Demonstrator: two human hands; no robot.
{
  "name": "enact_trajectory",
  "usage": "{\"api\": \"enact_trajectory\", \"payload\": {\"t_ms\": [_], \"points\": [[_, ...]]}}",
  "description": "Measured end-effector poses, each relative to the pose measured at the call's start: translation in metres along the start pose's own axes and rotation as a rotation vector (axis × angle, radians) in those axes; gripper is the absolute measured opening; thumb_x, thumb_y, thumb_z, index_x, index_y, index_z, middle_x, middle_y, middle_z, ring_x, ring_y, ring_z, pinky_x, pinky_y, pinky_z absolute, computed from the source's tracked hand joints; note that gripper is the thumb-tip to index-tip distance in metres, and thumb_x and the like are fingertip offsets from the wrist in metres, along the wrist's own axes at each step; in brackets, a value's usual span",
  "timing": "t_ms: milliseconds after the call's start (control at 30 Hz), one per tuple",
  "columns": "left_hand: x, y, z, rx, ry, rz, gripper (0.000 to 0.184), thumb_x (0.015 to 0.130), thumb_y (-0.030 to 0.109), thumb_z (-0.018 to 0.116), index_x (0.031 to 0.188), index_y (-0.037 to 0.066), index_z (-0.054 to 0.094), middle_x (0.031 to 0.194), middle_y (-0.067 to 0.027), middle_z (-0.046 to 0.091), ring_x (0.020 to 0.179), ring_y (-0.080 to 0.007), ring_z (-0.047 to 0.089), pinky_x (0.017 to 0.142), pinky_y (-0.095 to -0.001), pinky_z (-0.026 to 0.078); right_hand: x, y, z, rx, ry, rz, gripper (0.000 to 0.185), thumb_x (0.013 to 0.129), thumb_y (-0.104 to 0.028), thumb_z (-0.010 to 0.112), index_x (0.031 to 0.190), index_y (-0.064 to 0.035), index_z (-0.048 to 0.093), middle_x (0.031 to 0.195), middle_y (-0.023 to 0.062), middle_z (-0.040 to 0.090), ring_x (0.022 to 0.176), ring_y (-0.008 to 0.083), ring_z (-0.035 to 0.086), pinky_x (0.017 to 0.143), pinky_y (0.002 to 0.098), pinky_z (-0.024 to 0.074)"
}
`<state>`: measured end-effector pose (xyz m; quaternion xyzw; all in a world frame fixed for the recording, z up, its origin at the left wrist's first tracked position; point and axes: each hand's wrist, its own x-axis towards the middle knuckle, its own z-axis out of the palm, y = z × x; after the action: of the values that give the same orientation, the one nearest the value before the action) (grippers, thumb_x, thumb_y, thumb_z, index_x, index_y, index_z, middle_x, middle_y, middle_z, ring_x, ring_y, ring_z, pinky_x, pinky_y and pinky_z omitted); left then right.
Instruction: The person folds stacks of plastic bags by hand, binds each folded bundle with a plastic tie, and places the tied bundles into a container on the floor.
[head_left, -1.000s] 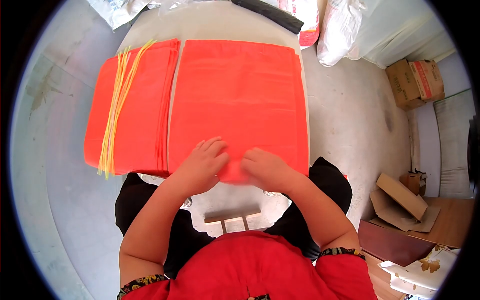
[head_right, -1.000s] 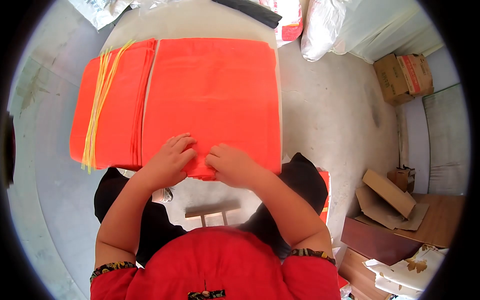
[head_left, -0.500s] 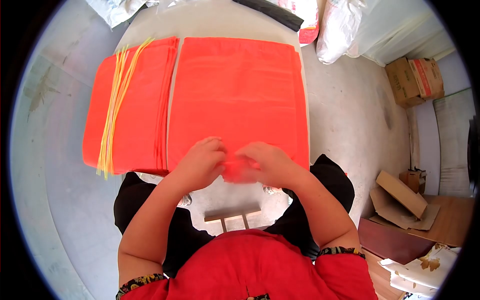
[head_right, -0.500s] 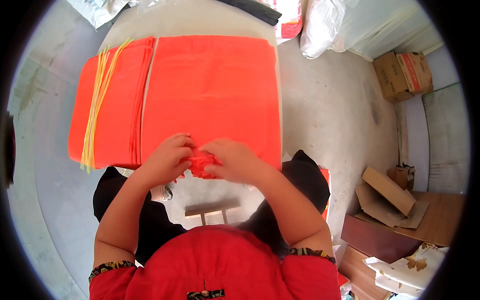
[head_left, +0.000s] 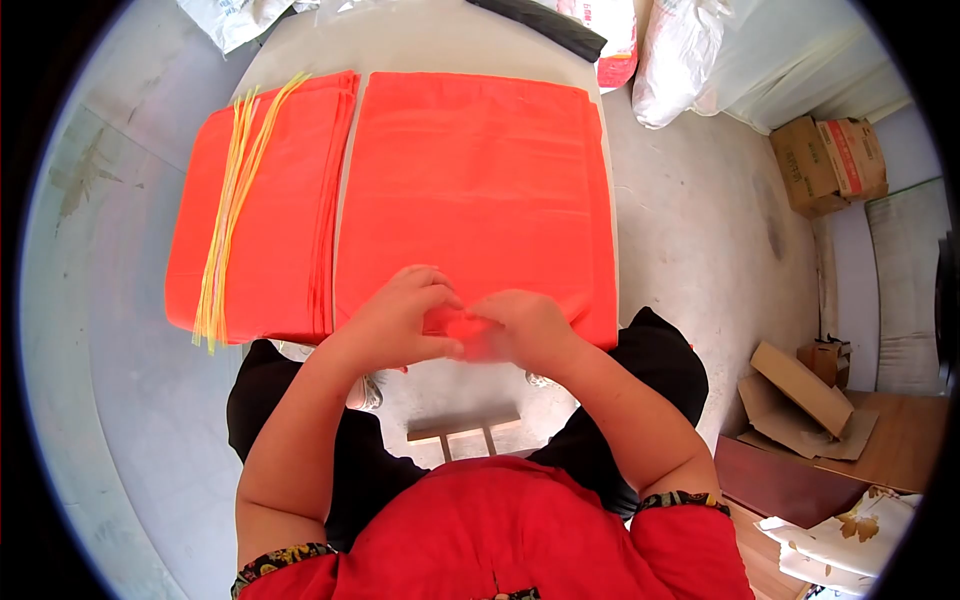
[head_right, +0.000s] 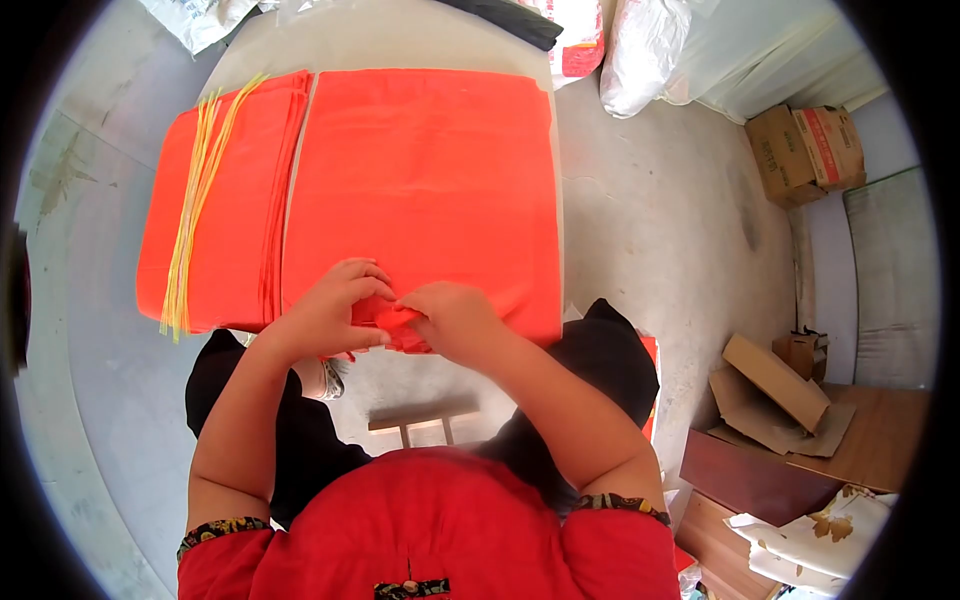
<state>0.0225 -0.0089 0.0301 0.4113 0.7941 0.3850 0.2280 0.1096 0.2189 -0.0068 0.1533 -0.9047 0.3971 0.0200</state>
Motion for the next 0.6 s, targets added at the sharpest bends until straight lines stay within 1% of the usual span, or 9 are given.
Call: {"api": "enact_trajectory", "payload": {"t_ms": [67,100,167,200,267,367,467,567,600], "points": [[0.002,-0.006,0.003,0.09,0.01,0.078,0.025,0.087,0.008,0.077,0.109,0.0,0.069,0.129,-0.0145,0.062,0.131,-0.036,0.052,0.11,-0.0454,0.044,0.0,-0.006,-0.007,0.108,0.018,0.082,0.019,0.091,-0.012,0.069,0.109,-0.008,0.075,0.091,0.011,0.075,0.081,0.0281,0.071,0.072,0.0379,0.0562],[0.002,-0.008,0.004,0.135,0.016,0.115,0.029,0.085,0.008,0.079,0.111,0.0,0.069,0.127,-0.0149,0.063,0.129,-0.0361,0.054,0.109,-0.0454,0.045,0.003,-0.015,-0.015,0.233,-0.022,0.249,0.02,0.093,-0.013,0.068,0.111,-0.007,0.075,0.09,0.0108,0.074,0.079,0.0245,0.07,0.071,0.0363,0.0552],[0.006,-0.006,0.006,0.062,0.034,0.023,0.03,0.084,0.008,0.08,0.111,0.0,0.068,0.124,-0.0152,0.065,0.125,-0.036,0.057,0.107,-0.0451,0.047,0.012,-0.036,-0.033,0.48,-0.102,0.585,0.021,0.098,-0.016,0.067,0.114,-0.005,0.074,0.086,0.0105,0.073,0.076,0.0172,0.067,0.069,0.0332,0.0532],[0.007,-0.005,0.006,0.026,0.043,-0.022,0.031,0.084,0.008,0.08,0.111,0.0,0.068,0.122,-0.0154,0.065,0.124,-0.036,0.058,0.106,-0.0449,0.048,0.013,-0.036,-0.037,0.511,-0.087,0.6,0.02,0.099,-0.016,0.067,0.113,-0.0039,0.074,0.085,0.0101,0.072,0.075,0.015,0.065,0.068,0.0322,0.0522],[0.007,-0.002,0.004,0.043,0.097,0.001,0.029,0.084,0.008,0.079,0.109,0.0,0.068,0.122,-0.0153,0.066,0.124,-0.0353,0.058,0.105,-0.0444,0.048,0.014,-0.035,-0.041,0.573,-0.055,0.629,0.02,0.101,-0.017,0.065,0.11,-0.0016,0.075,0.084,0.0093,0.071,0.075,0.0106,0.061,0.067,0.0303,0.0503],[0.009,0.0,0.001,0.139,0.127,0.062,0.025,0.084,0.007,0.078,0.106,-0.001,0.068,0.12,-0.0154,0.067,0.122,-0.0351,0.059,0.103,-0.0443,0.048,0.011,-0.017,-0.03,0.685,0.04,0.518,0.02,0.099,-0.013,0.065,0.109,-0.0001,0.075,0.085,0.0099,0.071,0.075,0.012,0.062,0.067,0.0316,0.0506],[0.011,0.005,-0.001,0.211,0.146,0.084,0.024,0.083,0.004,0.077,0.105,-0.001,0.069,0.115,-0.0153,0.069,0.118,-0.0351,0.061,0.102,-0.0444,0.049,0.015,-0.018,-0.034,0.521,0.046,0.368,0.019,0.098,-0.011,0.064,0.108,0.0004,0.075,0.091,0.01,0.073,0.079,0.0127,0.064,0.072,0.031,0.0523],[0.015,0.012,-0.002,0.198,0.183,0.108,0.025,0.08,0.0,0.074,0.104,-0.002,0.07,0.108,-0.0148,0.071,0.113,-0.0349,0.064,0.1,-0.0444,0.05,0.018,-0.029,-0.037,0.576,0.077,0.266,0.019,0.095,-0.007,0.065,0.108,0.0001,0.075,0.102,0.0118,0.074,0.091,0.0176,0.068,0.08,0.032,0.0549],[0.016,0.013,-0.001,0.185,0.197,0.119,0.026,0.078,-0.002,0.073,0.104,-0.002,0.07,0.106,-0.0146,0.071,0.111,-0.0349,0.065,0.099,-0.0444,0.05,0.017,-0.028,-0.036,0.507,0.106,0.192,0.021,0.093,-0.005,0.066,0.111,-0.0005,0.076,0.109,0.0122,0.073,0.097,0.0198,0.068,0.084,0.0329,0.0546]]}}
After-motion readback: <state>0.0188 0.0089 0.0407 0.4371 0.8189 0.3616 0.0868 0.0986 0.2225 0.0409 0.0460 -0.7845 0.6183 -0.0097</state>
